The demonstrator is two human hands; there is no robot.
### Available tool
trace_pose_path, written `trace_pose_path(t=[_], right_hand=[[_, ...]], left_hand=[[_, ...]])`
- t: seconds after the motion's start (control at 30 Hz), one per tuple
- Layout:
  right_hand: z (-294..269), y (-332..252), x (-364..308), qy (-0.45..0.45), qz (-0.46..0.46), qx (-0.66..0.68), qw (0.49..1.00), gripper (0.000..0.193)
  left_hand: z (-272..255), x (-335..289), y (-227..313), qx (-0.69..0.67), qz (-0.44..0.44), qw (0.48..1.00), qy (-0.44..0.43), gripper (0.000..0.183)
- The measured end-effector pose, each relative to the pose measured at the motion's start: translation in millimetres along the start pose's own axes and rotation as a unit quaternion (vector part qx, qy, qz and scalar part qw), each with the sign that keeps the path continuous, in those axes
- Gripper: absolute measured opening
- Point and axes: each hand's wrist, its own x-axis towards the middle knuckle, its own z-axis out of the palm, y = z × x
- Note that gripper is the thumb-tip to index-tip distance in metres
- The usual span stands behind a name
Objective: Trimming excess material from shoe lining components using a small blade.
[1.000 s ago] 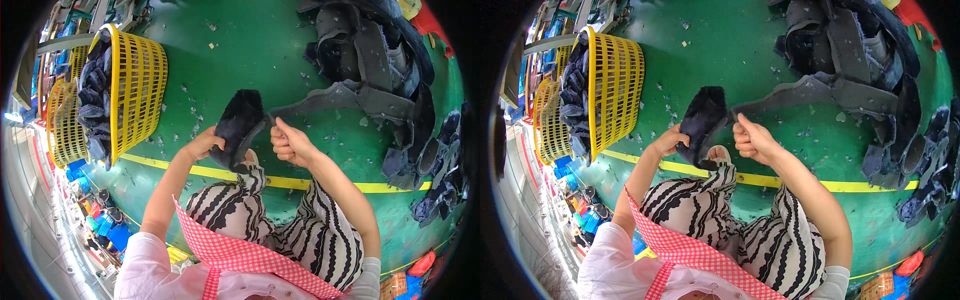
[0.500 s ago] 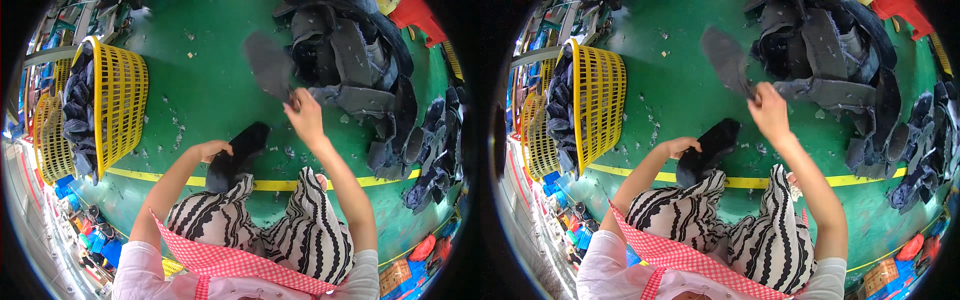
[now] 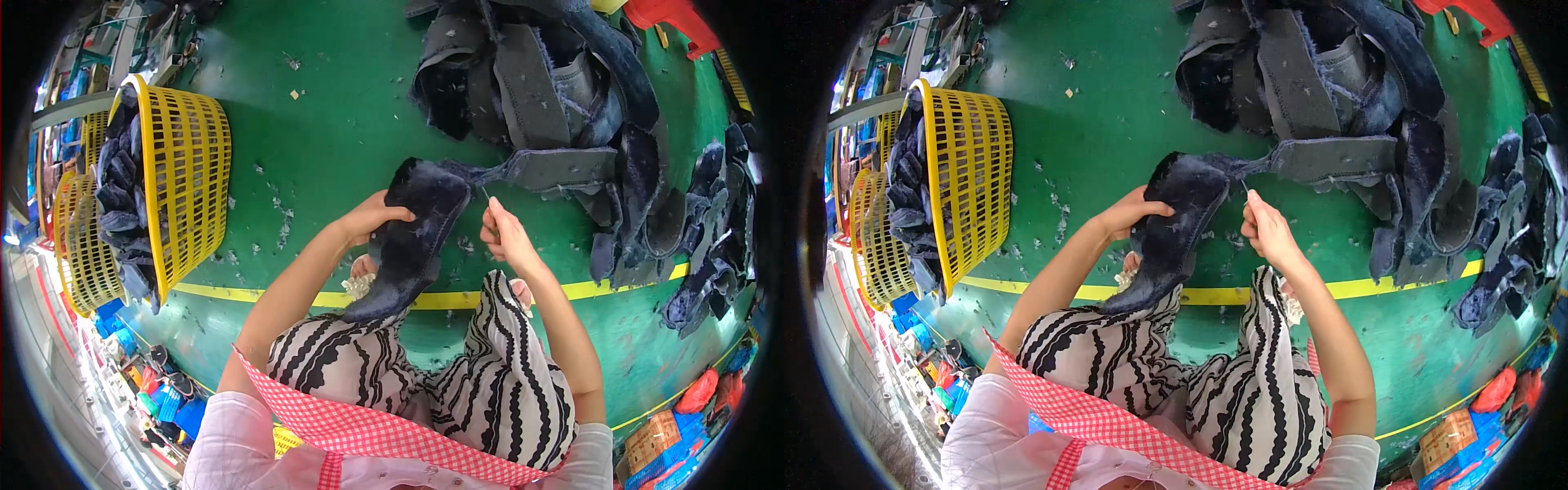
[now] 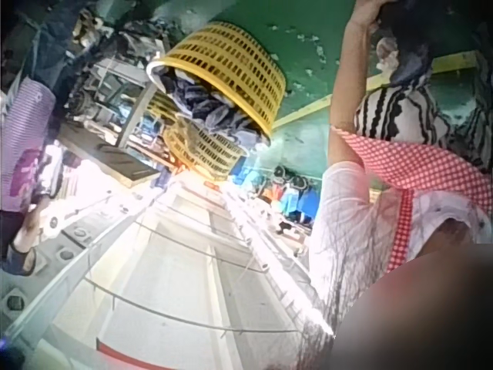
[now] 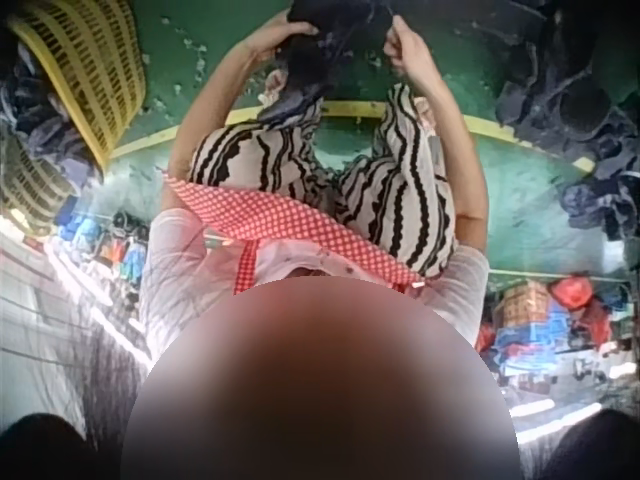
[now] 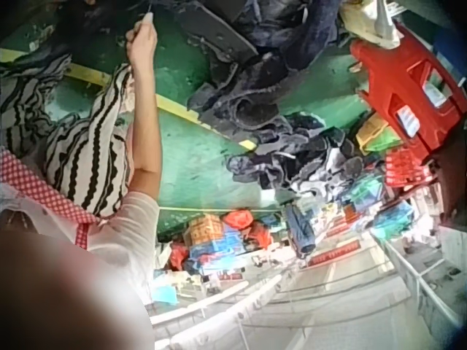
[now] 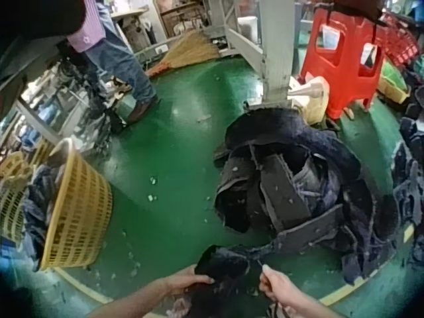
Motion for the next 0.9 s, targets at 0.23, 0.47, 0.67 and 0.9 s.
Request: trace_pose_path(t=[0.23,0.47,0.67,0.9], right_hand=[[-7.4,-7.4,25.7,-0.111,0.027,0.076,0.991,0.042],[14.3,-42.6,22.7,0.205,-0.462,-0.431,0.748,0.019],[-22.7,-44.3,88.8,0.255,-0.376,-0.544,0.706,0.021],[35.6,-22.4,-8.6,0.058,-0.5,-0.363,0.784,0.025]], left_hand=[[5.8,-9.0,13.9,0.031,-0.01,0.999,-0.008,0.058],[-18.2,-1.0,-5.7,0.125,-0.115,0.985,0.028,0.052],[-2.5,39.5,-53.2,0.166,-0.189,0.966,-0.052,0.052],[26.8,34.8,11.5,-0.278,-0.154,0.939,-0.129,0.033]])
